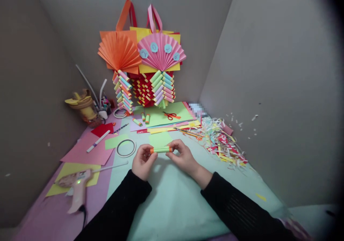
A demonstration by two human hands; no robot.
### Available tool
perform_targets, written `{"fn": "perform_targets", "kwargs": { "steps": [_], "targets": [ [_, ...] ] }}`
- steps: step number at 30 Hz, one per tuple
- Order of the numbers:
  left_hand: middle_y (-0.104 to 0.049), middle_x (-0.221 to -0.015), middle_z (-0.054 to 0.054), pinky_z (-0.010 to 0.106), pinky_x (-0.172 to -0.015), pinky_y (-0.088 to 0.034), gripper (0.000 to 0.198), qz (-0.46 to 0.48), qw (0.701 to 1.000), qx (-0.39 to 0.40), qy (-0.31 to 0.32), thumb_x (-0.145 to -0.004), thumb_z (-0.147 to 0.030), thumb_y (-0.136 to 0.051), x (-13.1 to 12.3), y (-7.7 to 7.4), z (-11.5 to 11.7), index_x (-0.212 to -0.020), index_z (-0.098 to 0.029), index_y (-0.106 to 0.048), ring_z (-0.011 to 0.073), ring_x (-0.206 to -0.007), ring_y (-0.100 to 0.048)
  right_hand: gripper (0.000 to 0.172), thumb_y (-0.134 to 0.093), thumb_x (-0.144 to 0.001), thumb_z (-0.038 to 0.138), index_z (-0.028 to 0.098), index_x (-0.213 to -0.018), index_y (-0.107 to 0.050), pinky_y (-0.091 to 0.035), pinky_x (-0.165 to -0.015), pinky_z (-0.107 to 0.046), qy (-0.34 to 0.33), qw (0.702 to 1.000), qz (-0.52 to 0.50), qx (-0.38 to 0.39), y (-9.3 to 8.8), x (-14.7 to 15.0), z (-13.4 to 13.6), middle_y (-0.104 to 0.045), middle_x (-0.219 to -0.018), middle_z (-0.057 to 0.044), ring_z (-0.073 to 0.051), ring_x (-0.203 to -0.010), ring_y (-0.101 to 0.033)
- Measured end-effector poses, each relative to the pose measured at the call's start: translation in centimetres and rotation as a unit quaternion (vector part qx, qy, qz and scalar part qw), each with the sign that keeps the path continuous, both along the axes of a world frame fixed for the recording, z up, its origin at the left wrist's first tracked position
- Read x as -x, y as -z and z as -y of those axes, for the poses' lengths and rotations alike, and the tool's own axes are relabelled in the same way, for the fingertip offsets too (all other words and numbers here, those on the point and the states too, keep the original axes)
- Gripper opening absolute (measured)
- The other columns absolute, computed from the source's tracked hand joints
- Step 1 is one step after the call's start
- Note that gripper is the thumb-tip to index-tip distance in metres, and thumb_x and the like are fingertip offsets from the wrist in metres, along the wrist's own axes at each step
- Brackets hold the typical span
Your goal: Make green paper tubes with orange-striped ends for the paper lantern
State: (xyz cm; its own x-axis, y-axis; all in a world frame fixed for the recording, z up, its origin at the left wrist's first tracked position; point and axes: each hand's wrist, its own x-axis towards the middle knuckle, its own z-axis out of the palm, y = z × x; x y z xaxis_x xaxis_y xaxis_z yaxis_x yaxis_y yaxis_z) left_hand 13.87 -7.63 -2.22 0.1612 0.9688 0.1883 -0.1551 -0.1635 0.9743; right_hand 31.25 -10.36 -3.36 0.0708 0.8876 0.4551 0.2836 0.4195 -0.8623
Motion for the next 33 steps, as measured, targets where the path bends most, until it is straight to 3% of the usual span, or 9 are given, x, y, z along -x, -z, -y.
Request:
{"fn": "perform_targets", "kwargs": {
  "steps": [11,24,33],
  "targets": [
    [-0.053,-0.069,-0.003,0.021,-0.057,-0.039,0.026,0.010,1.000,0.013,-0.013,-0.068,-0.030,-0.071,0.0,0.3,0.1,-0.085,-0.018,-0.056,0.0087,-0.059,-0.049,0.014,-0.066,-0.073,0.022,0.021,-0.084,-0.057,-0.045,-0.069,-0.031,0.002,1.000,0.015,0.002,-0.9,-0.1,0.1,-0.058,-0.078,-0.001,-0.016,-0.071,-0.053],
    [-0.052,-0.062,-0.006,0.024,-0.060,-0.049,0.030,0.002,0.995,0.096,0.005,-0.067,-0.037,-0.071,0.1,0.2,0.1,-0.079,-0.017,-0.054,0.0087,-0.056,-0.054,0.018,-0.069,-0.070,0.027,0.019,-0.078,-0.054,-0.039,-0.059,-0.025,-0.036,0.993,-0.062,0.096,-0.6,0.2,0.2,-0.050,-0.066,0.003,-0.012,-0.061,-0.047],
    [-0.051,-0.072,-0.004,0.022,-0.060,-0.046,0.029,-0.010,1.000,0.011,0.027,-0.070,-0.032,-0.071,0.3,1.1,-0.4,-0.087,-0.018,-0.053,0.0090,-0.063,-0.050,0.026,-0.067,-0.073,0.026,0.023,-0.093,-0.050,-0.044,-0.065,-0.027,-0.035,0.992,-0.111,0.053,0.1,0.3,-0.2,-0.053,-0.076,0.002,-0.013,-0.068,-0.052]
  ]
}}
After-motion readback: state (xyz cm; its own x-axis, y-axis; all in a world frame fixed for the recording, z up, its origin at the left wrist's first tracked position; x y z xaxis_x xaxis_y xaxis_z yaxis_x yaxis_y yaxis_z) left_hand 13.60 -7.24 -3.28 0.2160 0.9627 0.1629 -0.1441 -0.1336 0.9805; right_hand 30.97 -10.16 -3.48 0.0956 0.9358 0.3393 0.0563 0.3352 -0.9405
